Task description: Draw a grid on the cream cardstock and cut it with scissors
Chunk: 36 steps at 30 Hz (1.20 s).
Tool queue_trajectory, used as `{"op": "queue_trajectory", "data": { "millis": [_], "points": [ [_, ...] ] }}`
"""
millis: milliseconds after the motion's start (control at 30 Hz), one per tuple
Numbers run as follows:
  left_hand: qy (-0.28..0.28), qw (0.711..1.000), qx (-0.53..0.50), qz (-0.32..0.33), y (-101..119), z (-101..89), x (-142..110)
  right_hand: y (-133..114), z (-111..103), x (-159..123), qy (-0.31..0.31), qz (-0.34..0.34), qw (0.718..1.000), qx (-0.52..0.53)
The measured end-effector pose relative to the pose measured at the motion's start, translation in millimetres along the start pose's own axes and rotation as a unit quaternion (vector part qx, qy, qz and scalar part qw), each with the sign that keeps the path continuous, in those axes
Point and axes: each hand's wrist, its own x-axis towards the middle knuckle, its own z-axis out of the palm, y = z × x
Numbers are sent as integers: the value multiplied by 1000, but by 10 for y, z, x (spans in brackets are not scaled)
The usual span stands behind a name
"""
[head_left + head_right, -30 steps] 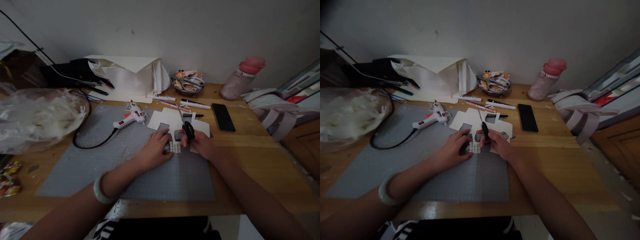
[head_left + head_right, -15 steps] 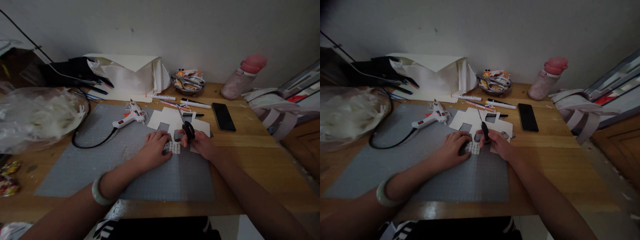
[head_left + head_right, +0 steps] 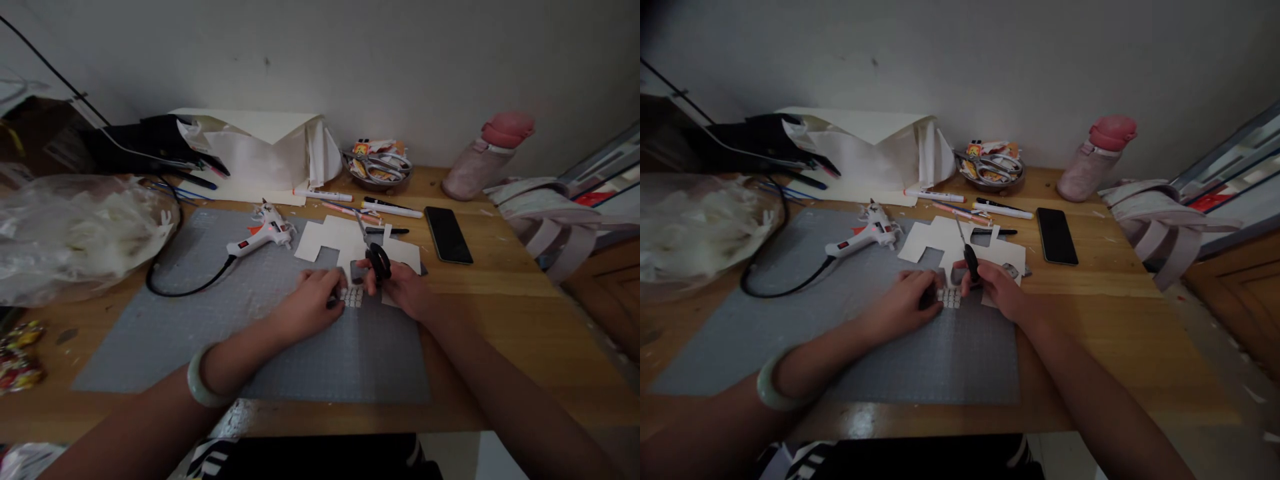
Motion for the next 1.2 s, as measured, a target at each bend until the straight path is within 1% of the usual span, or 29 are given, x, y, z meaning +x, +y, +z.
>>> {"op": "queue_trajectory", "data": {
  "millis": [67, 100, 200, 300, 367, 433, 500, 600, 700, 767, 833, 933, 1033, 1133, 1200],
  "points": [
    [9, 999, -28, -18, 8, -3, 0, 2, 3, -2, 1, 0, 1000, 1],
    [14, 998, -60, -27, 9, -8, 2, 1, 5, -2, 3, 0, 1000, 2],
    [38, 978, -198, -51, -6, -36, 16, -7, 13, -2, 7, 0, 1000, 15],
    [77, 935, -334, -94, -35, -72, 44, -15, 19, 0, 23, -18, 999, 44],
    [96, 900, -407, -127, -47, -97, 64, -19, 26, 1, 52, -27, 996, 66],
    [120, 872, -450, -150, -47, -119, 81, -28, 44, -1, 86, -15, 993, 79],
    [143, 858, -467, -158, -37, -136, 94, -47, 79, -12, 105, 13, 991, 81],
    [161, 839, -495, -158, -16, -147, 104, -100, 150, -52, 92, 41, 990, 103],
    [165, 820, -527, -154, -14, -139, 108, -155, 222, -103, 31, 75, 987, 142],
    [163, 816, -536, -139, -25, -127, 110, -159, 263, -126, -12, 98, 984, 148],
    [161, 819, -537, -122, -38, -117, 110, -124, 299, -134, -33, 107, 984, 136],
    [148, 825, -533, -114, -38, -115, 100, -30, 336, -129, -42, 105, 989, 92],
    [134, 841, -511, -116, -18, -122, 81, 29, 344, -130, -55, 95, 993, 30],
    [132, 856, -487, -117, -10, -118, 69, 19, 337, -138, -70, 102, 992, -19],
    [126, 861, -481, -106, -16, -105, 70, -5, 332, -138, -76, 110, 990, -40]
  ]
}}
